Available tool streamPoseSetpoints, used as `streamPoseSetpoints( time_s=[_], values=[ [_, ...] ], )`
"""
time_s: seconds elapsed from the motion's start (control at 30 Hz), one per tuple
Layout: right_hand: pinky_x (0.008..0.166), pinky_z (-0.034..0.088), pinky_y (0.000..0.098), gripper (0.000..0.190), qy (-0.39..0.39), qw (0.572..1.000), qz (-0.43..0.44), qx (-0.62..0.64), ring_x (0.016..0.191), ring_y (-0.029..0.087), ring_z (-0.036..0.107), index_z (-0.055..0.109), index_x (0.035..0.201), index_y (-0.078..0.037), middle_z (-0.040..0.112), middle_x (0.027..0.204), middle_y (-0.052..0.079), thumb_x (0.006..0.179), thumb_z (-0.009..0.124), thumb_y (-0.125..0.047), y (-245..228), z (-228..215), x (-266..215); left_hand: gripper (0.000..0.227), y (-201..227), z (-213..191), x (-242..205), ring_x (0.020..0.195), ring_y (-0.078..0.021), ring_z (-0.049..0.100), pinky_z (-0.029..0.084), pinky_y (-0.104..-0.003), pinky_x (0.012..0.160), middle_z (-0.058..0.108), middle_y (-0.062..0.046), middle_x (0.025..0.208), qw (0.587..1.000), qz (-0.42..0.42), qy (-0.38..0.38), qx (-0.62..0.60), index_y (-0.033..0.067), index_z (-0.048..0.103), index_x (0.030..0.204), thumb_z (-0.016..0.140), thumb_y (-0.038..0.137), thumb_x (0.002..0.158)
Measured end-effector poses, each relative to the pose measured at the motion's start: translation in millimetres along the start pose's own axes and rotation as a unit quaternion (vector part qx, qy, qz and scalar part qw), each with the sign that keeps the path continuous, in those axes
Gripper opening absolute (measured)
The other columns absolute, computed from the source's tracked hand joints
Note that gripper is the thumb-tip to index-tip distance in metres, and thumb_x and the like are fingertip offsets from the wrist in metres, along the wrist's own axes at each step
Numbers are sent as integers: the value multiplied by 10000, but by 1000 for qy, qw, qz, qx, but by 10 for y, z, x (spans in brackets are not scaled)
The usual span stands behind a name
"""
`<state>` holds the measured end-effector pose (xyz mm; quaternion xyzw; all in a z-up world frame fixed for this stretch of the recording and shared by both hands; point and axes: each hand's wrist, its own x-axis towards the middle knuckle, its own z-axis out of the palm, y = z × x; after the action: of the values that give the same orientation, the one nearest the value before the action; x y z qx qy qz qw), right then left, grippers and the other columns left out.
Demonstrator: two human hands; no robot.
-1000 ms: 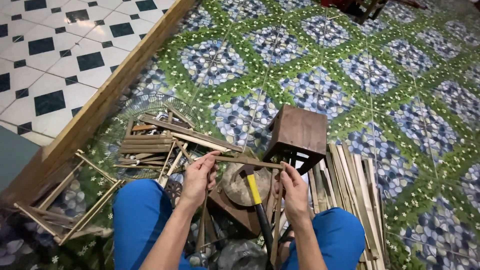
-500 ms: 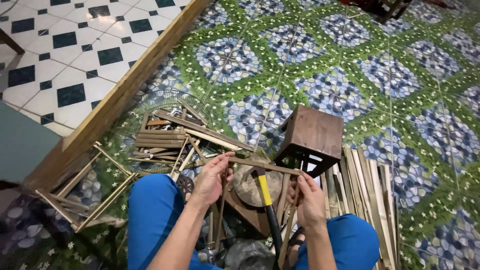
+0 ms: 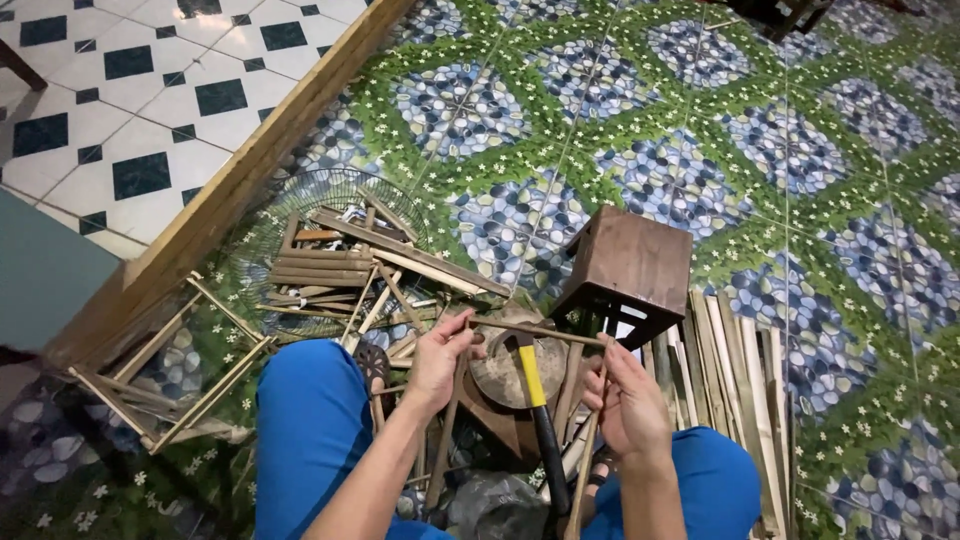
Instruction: The person assembles a small wooden frame by joining thin wooden sticks with a hammer and nails. They repeatedly position the sticks, hammer nails into place, and adjust the frame while sitting on the floor.
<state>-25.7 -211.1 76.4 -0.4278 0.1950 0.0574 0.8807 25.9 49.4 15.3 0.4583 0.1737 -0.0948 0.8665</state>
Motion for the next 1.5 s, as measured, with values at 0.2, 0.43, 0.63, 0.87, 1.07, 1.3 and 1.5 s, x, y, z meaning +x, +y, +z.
streamPoseSetpoints(
  time_s=[0.2,0.43,0.63,0.87,1.07,1.3,1.5],
  values=[
    [434,324,256,148,-13,1000,-12,-1,569,154,443,602,1173,-71,493,788,55,1061,538,-144,77,226,-48,283,-283,40,65,676,-145,763,632,-268,527,747,-56,1136,943,118,136,279,148,793,1166,648,100,929],
    [369,414,290,245,54,998,-22,-26,525,180,504,492,1270,-23,524,803,109,1042,548,-91,42,745,-319,343,-259,216,-15,462,-147,617,547,-238,444,780,-85,888,968,-11,157,195,118,746,1306,612,71,994],
    [626,523,368,470,14,998,-26,-52,820,286,589,498,1472,62,601,1064,279,1002,479,35,173,846,-291,470,-788,-4,395,788,-157,712,615,-277,646,761,-110,1168,987,-31,77,137,82,602,1463,599,84,993],
    [770,630,439,522,39,997,-4,-61,918,354,682,488,1493,81,627,1174,268,974,529,46,421,740,48,908,-1011,-157,568,1478,-273,462,397,-436,1174,457,-133,1618,966,-91,-8,244,174,462,1566,685,463,734],
    [787,639,648,444,51,998,-19,16,937,444,715,588,1380,40,675,1170,275,942,599,117,948,311,695,447,-762,-7,231,1114,-211,696,621,-369,864,711,-64,1266,931,-149,64,328,186,663,1341,607,479,1009],
    [868,609,369,480,94,995,-13,-42,908,292,711,578,1420,54,678,1103,216,940,598,77,704,773,592,610,315,666,-711,539,-253,650,550,-359,469,687,-133,697,972,-167,-95,132,38,694,931,431,582,1008],
    [952,501,399,242,131,817,-194,-527,1072,259,672,674,1175,-101,727,1163,103,958,577,-142,1134,-411,1059,195,82,493,-597,518,-154,499,411,-276,356,584,-88,757,976,-167,-60,128,8,593,1035,486,160,1095]
  ],
)
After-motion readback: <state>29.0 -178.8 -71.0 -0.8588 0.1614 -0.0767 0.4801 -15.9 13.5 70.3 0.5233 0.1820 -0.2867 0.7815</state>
